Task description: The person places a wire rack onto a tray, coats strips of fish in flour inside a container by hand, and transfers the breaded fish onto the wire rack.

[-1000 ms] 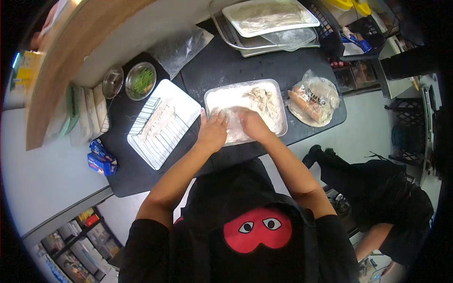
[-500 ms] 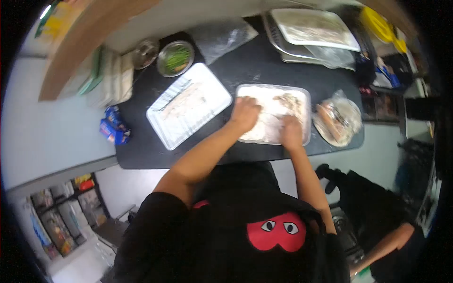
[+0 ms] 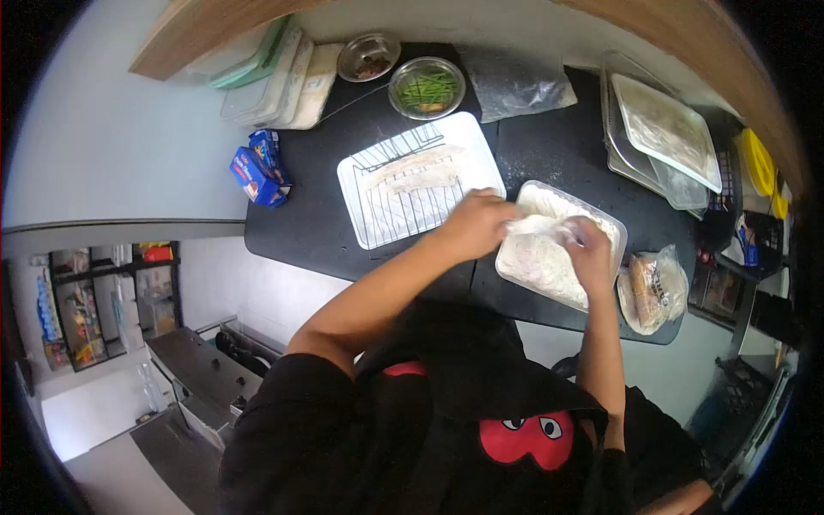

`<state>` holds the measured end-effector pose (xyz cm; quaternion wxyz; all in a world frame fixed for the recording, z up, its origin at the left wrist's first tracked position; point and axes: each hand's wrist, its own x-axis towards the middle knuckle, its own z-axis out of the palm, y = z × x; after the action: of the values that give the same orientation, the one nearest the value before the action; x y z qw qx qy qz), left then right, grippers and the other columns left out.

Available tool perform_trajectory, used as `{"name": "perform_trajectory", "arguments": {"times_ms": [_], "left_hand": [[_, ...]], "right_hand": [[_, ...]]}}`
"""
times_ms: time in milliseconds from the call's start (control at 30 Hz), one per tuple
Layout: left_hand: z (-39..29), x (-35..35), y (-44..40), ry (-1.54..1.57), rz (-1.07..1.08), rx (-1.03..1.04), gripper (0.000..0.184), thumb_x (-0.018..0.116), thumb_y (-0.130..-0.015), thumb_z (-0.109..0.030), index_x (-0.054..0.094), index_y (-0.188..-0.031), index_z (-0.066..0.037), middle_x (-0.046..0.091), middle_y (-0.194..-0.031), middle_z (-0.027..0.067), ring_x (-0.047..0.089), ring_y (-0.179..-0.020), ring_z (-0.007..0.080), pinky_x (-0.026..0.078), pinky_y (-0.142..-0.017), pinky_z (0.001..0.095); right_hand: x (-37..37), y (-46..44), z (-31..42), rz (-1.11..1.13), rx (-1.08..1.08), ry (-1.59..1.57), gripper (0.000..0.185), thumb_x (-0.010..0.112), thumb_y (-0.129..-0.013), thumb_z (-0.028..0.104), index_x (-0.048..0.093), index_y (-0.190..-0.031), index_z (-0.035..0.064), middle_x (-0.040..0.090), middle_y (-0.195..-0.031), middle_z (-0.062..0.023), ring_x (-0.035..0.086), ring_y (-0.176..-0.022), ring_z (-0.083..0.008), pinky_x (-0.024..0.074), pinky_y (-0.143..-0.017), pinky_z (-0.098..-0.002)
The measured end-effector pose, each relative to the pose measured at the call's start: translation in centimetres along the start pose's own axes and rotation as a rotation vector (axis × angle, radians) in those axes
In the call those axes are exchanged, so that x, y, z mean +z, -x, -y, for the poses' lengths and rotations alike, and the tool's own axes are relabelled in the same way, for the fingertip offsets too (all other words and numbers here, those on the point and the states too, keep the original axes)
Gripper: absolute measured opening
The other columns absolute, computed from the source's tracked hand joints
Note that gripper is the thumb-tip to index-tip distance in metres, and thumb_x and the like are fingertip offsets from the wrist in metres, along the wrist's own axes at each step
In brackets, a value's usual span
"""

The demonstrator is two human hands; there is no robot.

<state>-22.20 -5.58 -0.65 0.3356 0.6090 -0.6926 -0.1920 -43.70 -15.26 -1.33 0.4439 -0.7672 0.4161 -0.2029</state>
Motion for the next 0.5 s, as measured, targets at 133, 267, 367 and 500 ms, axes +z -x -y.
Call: {"name": "perform_trajectory", "arguments": {"times_ms": [133,267,367,500], "left_hand": [[4.4,-5.4,5.3,-0.107,0.018,-0.319,0.018,0.061,-0.067,-0.003,0.063,-0.085,-0.004,0.062,-0.083,0.0152,0.057,-0.082,0.0322,0.046,-0.076,0.0386],[8.3,-7.8,8.6,-0.126,0.069,-0.659,0.018,0.06,-0.071,-0.008,0.065,-0.089,-0.007,0.063,-0.088,0.0153,0.06,-0.085,0.0322,0.047,-0.076,0.0389],[11.4,-7.5,9.2,-0.164,0.096,-0.752,0.016,0.06,-0.073,-0.011,0.065,-0.089,-0.01,0.064,-0.09,0.0132,0.06,-0.086,0.0315,0.048,-0.077,0.0399],[13.1,-7.1,9.0,-0.277,0.107,-0.755,0.017,0.058,-0.075,-0.014,0.065,-0.089,-0.012,0.064,-0.09,0.0136,0.061,-0.087,0.0313,0.048,-0.077,0.0407]], "right_hand": [[6.7,-3.9,2.7,0.215,-0.082,-0.091,0.021,0.063,-0.074,0.004,0.059,-0.094,0.0013,0.063,-0.083,-0.0119,0.061,-0.078,-0.0202,0.0465,-0.073,-0.0297],[13.5,-7.1,3.2,0.362,-0.032,-0.065,0.017,0.064,-0.074,0.011,0.062,-0.088,0.0016,0.064,-0.084,-0.0151,0.063,-0.08,-0.0252,0.048,-0.072,-0.0321],[16.5,-8.6,3.0,0.392,-0.021,-0.029,0.02,0.064,-0.073,0.012,0.061,-0.089,0.0009,0.064,-0.085,-0.016,0.063,-0.081,-0.0263,0.0482,-0.073,-0.0333],[18.2,-10.1,2.1,0.392,0.036,0.174,0.026,0.064,-0.071,0.016,0.062,-0.093,0.0012,0.064,-0.089,-0.0182,0.061,-0.087,-0.032,0.0477,-0.078,-0.0359]]}}
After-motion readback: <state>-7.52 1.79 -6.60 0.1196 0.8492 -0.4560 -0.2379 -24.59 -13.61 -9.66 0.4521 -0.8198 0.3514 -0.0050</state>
